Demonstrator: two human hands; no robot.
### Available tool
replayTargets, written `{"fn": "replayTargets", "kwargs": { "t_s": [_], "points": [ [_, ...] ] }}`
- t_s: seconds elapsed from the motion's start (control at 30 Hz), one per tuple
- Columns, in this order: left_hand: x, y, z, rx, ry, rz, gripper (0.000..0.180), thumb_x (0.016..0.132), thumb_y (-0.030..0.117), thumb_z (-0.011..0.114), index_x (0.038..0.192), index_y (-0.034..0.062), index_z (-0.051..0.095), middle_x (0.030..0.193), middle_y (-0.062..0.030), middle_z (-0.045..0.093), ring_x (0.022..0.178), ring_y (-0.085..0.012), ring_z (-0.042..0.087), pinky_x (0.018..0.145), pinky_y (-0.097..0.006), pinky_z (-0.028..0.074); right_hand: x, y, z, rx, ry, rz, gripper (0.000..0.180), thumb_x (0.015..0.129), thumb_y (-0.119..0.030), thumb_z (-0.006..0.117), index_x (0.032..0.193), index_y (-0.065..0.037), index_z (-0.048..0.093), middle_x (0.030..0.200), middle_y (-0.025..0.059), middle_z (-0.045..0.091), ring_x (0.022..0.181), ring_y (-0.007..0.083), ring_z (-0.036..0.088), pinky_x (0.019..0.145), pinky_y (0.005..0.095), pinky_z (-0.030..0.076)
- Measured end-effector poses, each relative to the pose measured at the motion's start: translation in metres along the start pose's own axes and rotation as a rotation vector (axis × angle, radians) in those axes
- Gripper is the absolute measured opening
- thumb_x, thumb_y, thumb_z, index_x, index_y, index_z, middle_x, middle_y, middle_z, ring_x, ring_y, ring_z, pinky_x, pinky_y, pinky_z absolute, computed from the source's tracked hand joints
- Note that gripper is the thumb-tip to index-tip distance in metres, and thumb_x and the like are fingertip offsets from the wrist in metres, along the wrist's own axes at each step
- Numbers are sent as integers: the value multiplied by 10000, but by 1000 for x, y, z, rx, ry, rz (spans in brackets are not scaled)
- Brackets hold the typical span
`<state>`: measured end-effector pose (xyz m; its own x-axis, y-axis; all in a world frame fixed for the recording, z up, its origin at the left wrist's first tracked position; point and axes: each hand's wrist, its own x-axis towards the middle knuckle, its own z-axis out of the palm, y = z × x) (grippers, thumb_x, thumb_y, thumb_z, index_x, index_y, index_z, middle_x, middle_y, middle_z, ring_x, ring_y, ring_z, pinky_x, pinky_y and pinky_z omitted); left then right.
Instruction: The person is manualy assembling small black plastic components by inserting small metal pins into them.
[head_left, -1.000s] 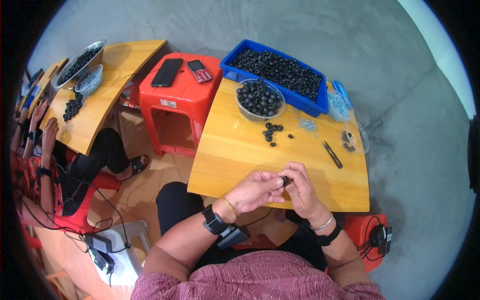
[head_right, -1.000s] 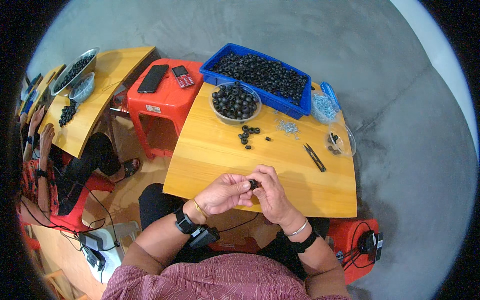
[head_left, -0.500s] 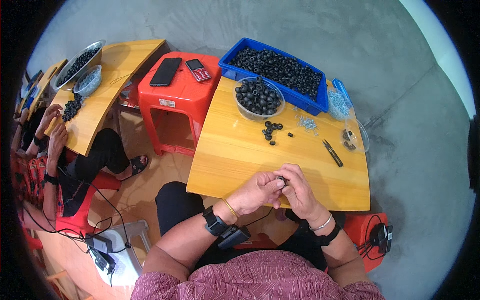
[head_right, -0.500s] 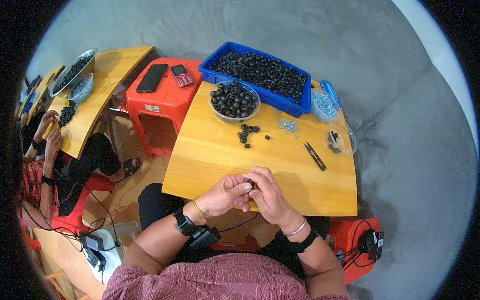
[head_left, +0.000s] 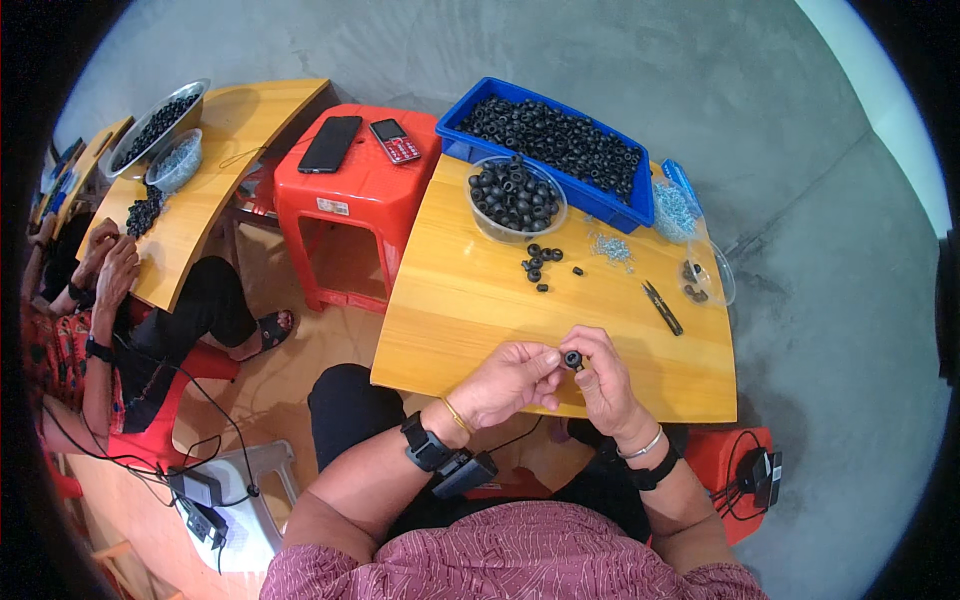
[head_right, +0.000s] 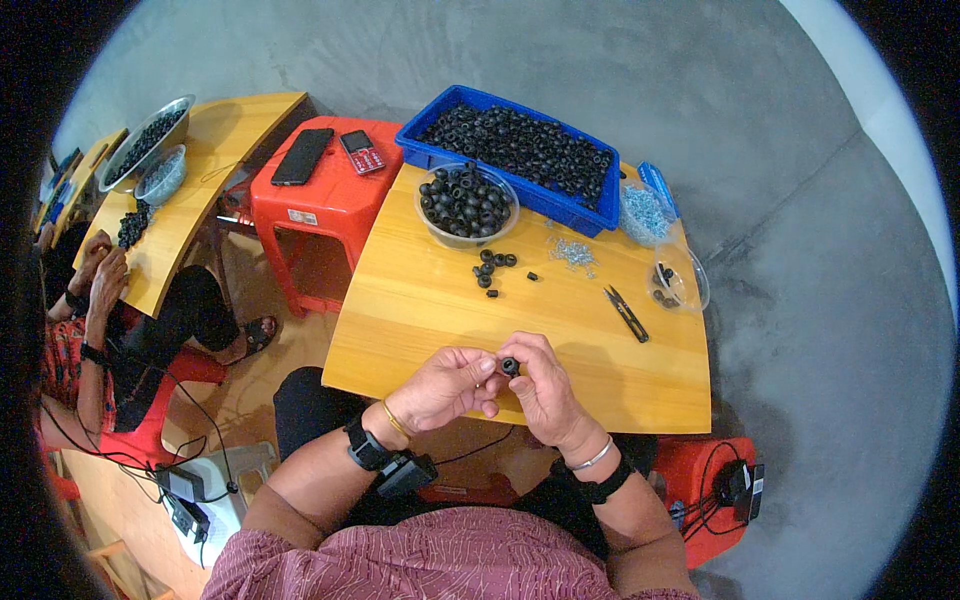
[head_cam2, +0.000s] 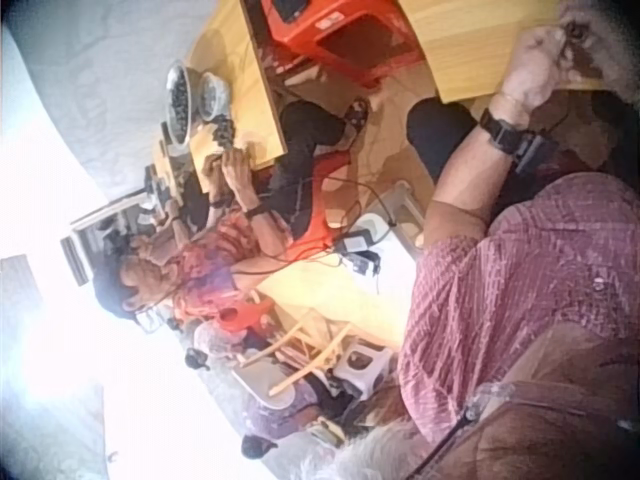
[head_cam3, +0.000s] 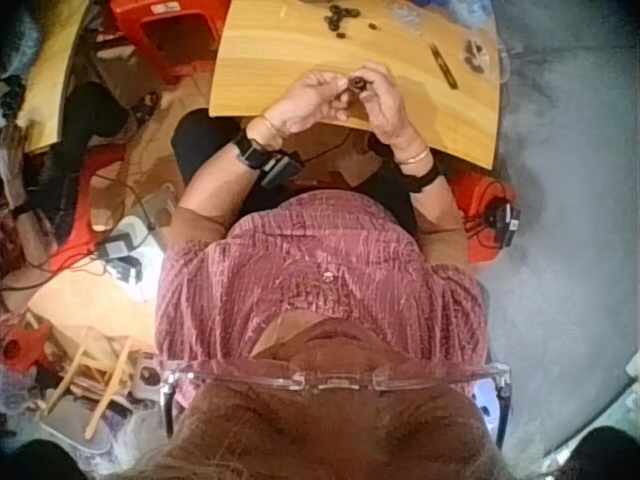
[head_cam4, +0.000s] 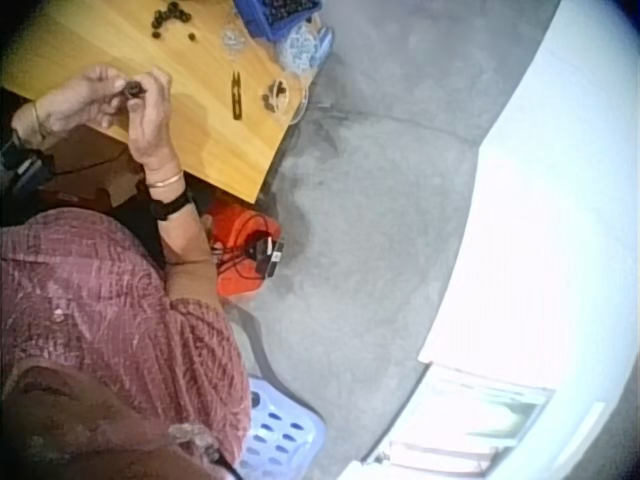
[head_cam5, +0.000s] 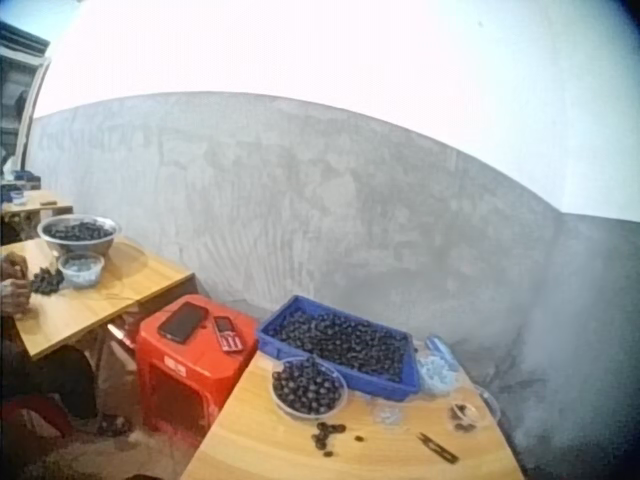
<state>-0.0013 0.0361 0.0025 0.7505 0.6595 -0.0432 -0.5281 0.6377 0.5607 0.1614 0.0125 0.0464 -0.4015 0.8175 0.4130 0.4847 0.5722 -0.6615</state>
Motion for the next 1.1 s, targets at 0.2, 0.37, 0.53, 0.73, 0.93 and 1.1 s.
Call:
{"fn": "replayTargets", "kwargs": {
  "t_s": [0.2, 0.37, 0.53, 0.73, 0.93, 1.1],
  "points": [
    [2, -1, -3, -24, -21, -10, 182, 877, 174, 471, 897, 19, 564, 698, -8, 535, 622, -97, 514, 611, -275, 478, 0, -2, 1, 24, -17, -15, 367, 886, -341, 390, 1015, -5, 461, 986, 163, 464, 913, 289, 476, 816, 336, 378],
    [1, -1, -1, -40, 45, 0, 150, 855, 152, 508, 873, 17, 571, 691, -14, 551, 617, -102, 526, 595, -268, 479, 1, -2, 5, 34, -14, -14, 373, 888, -344, 383, 1019, -4, 463, 990, 165, 462, 906, 288, 481, 810, 336, 382],
    [1, -3, 0, -44, 60, 20, 138, 855, 135, 505, 882, 15, 568, 700, -19, 559, 624, -106, 533, 606, -277, 490, -2, -1, 10, 34, 34, 7, 368, 890, -341, 373, 1021, -8, 464, 989, 168, 458, 891, 288, 484, 796, 339, 390],
    [2, -4, 3, -23, 78, 41, 123, 862, 117, 490, 863, 13, 556, 716, -24, 544, 625, -102, 525, 611, -277, 502, -1, 2, 13, -25, 40, 2, 343, 889, -314, 383, 1011, -4, 462, 985, 175, 454, 878, 295, 482, 788, 340, 392],
    [1, -3, 0, 5, 56, 47, 129, 866, 118, 482, 884, 13, 556, 742, -37, 556, 639, -117, 536, 613, -281, 499, -2, 3, 13, 20, 64, -46, 355, 891, -324, 377, 1025, -3, 446, 974, 183, 455, 859, 293, 482, 769, 338, 394],
    [0, -3, 11, 219, 166, 204, 192, 817, 72, 550, 996, 4, 532, 867, -35, 529, 674, -108, 507, 623, -255, 490, -6, -2, 7, -21, 114, -36, 381, 887, -351, 380, 1029, -3, 441, 934, 160, 479, 842, 271, 491, 748, 330, 400]
  ]
}}
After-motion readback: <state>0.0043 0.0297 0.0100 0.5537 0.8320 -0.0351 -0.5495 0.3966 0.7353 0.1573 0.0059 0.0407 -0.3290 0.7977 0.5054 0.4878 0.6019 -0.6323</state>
